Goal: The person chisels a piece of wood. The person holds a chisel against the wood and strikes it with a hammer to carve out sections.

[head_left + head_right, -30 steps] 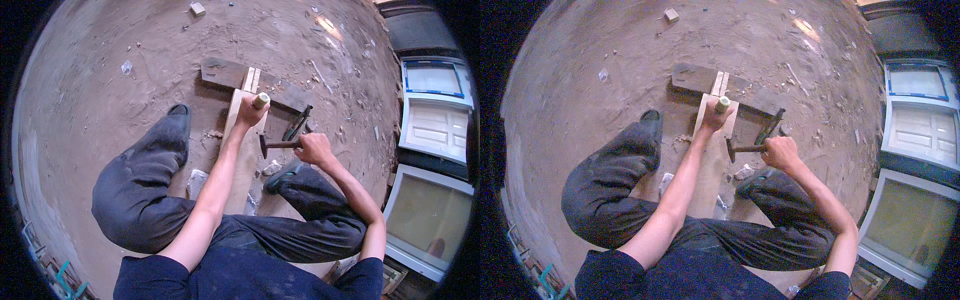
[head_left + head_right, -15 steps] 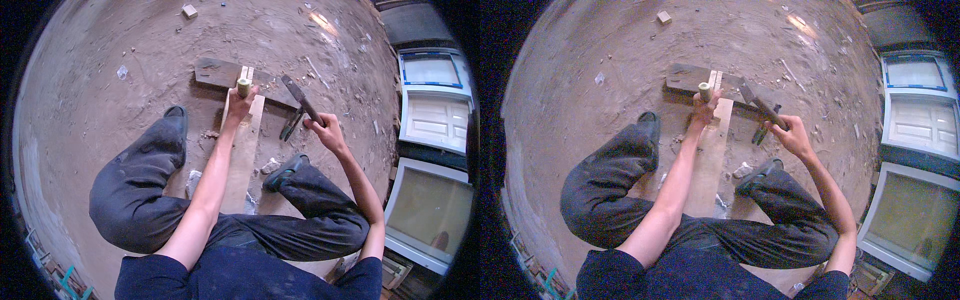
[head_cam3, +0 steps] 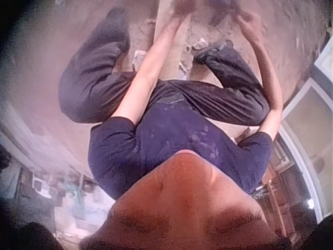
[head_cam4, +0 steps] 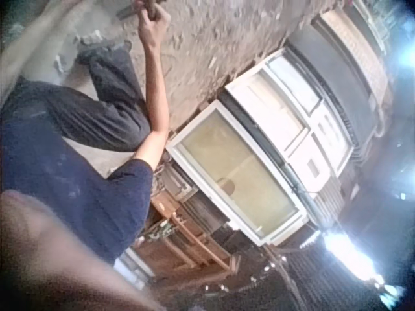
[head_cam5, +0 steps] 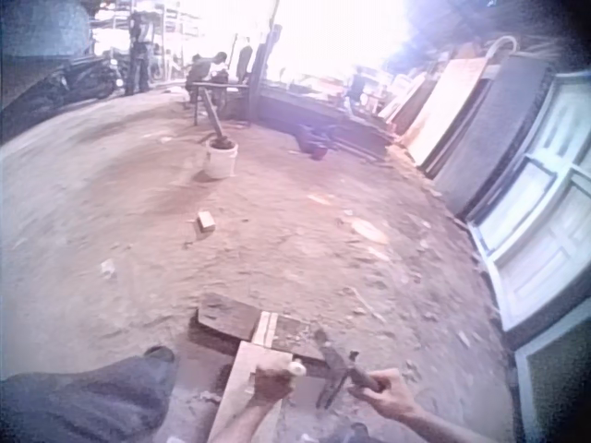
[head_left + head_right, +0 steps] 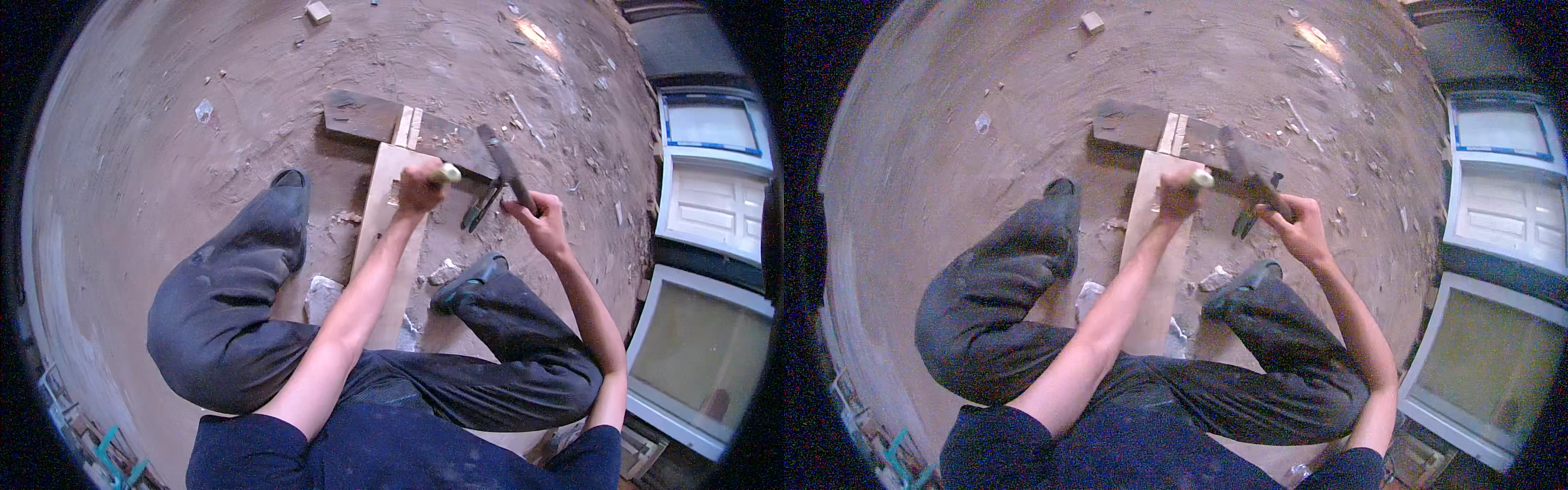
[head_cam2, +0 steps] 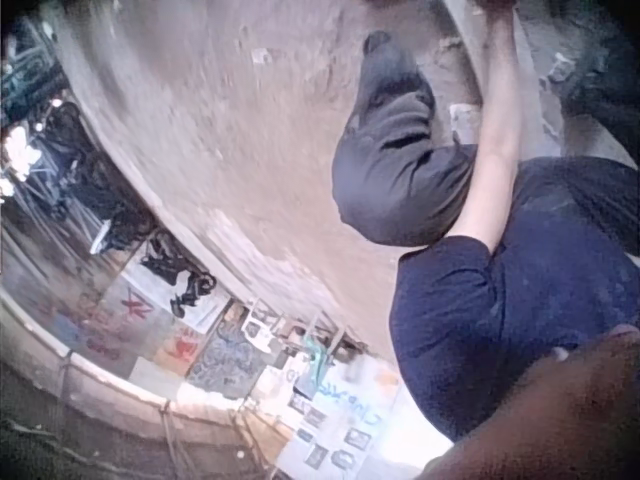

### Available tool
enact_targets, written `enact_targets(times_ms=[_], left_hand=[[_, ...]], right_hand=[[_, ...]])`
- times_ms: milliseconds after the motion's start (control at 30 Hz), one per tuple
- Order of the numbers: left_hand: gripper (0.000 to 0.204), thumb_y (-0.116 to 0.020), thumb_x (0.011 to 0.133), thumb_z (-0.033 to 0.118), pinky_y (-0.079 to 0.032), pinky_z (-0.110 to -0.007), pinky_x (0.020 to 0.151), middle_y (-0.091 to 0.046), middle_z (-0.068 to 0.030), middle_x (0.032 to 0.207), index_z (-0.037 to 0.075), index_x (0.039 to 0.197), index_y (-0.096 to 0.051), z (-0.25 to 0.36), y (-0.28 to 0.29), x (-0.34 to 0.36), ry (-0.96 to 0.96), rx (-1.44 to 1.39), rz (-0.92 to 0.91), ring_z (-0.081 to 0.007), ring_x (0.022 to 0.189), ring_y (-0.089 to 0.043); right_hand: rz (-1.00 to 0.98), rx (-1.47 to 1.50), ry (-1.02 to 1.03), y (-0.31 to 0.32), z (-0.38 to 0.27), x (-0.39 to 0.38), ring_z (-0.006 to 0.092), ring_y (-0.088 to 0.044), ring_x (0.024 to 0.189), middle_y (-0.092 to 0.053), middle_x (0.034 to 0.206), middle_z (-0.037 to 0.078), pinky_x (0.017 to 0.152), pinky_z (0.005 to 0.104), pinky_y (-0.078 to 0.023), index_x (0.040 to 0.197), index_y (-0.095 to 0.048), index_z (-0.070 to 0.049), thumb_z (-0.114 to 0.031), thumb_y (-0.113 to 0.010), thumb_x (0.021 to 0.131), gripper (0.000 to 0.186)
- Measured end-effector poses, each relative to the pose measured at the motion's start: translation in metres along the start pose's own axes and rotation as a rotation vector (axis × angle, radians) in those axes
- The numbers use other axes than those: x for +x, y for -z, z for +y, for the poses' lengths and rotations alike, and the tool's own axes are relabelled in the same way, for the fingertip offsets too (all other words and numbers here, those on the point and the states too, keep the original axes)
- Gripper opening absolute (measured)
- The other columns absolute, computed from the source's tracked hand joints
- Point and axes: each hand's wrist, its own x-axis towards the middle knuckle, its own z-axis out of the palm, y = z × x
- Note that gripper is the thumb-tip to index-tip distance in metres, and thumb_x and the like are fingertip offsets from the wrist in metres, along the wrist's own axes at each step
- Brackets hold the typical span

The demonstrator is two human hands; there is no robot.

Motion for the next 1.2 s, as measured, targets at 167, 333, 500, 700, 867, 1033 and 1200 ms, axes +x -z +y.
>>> enact_targets(times_ms=[167,333,500,700,867,1033,1200], left_hand=[[0.024,-0.063,0.079,0.019,-0.045,-0.040,0.045,-0.054,-0.0104,0.053,0.010,0.061,-0.050,0.038,0.007,-0.007,-0.024,-0.001,-0.113,-0.0297,0.047,-0.057],[0.028,-0.063,0.079,0.019,-0.044,-0.040,0.043,-0.053,-0.0103,0.052,0.010,0.057,-0.047,0.035,0.007,-0.010,-0.040,-0.047,-0.129,-0.0285,0.045,-0.056],[0.027,-0.062,0.080,0.021,-0.044,-0.041,0.043,-0.053,-0.0117,0.052,0.010,0.061,-0.048,0.025,0.004,-0.007,-0.012,-0.022,-0.125,-0.0314,0.047,-0.057],[0.024,-0.062,0.081,0.021,-0.043,-0.043,0.044,-0.053,-0.0137,0.054,0.010,0.064,-0.048,0.016,0.000,-0.005,0.003,-0.038,-0.133,-0.0348,0.050,-0.057],[0.024,-0.062,0.080,0.019,-0.044,-0.043,0.045,-0.052,-0.0141,0.055,0.009,0.063,-0.047,0.016,0.004,-0.001,0.050,-0.101,-0.116,-0.0351,0.052,-0.058],[0.024,-0.063,0.079,0.019,-0.044,-0.043,0.047,-0.054,-0.0141,0.056,0.009,0.064,-0.048,0.013,0.004,-0.002,0.042,-0.077,-0.124,-0.0354,0.053,-0.058],[0.025,-0.063,0.079,0.020,-0.044,-0.043,0.047,-0.053,-0.0142,0.055,0.009,0.064,-0.048,0.013,0.006,-0.001,0.056,-0.100,-0.083,-0.0355,0.053,-0.058]], right_hand=[[0.070,0.047,-0.070,0.012,0.003,-0.004,0.0030,-0.039,0.053,-0.046,0.057,-0.008,0.047,0.0247,-0.027,0.068,-0.061,-0.001,-0.023,-0.067,0.085,0.028],[0.093,0.145,-0.112,0.014,0.011,-0.002,0.0032,-0.039,0.051,-0.047,0.055,-0.007,0.046,0.0250,-0.027,0.068,-0.062,-0.002,-0.022,-0.067,0.085,0.027],[0.060,-0.037,-0.075,0.016,0.021,-0.004,0.0050,-0.040,0.049,-0.047,0.056,-0.006,0.046,0.0251,-0.029,0.071,-0.061,-0.004,-0.021,-0.069,0.082,0.022],[0.117,0.188,0.040,0.000,0.053,-0.019,0.0057,-0.035,0.048,-0.038,0.057,-0.004,0.044,0.0245,-0.028,0.063,-0.045,-0.008,-0.016,-0.066,0.080,0.028],[-0.053,-0.042,-0.129,-0.004,0.064,-0.025,0.0064,-0.035,0.053,-0.041,0.060,-0.004,0.046,0.0281,-0.026,0.065,-0.049,-0.005,-0.025,-0.068,0.084,0.034],[0.190,0.048,-0.080,-0.036,0.069,-0.027,0.0081,-0.033,0.049,-0.034,0.050,-0.005,0.044,0.0320,-0.027,0.055,-0.045,-0.004,-0.026,-0.066,0.087,0.044],[0.108,-0.249,-0.189,-0.033,0.056,-0.019,0.0059,-0.031,0.047,-0.035,0.051,-0.006,0.044,0.0286,-0.023,0.053,-0.042,-0.006,-0.020,-0.062,0.090,0.044]])
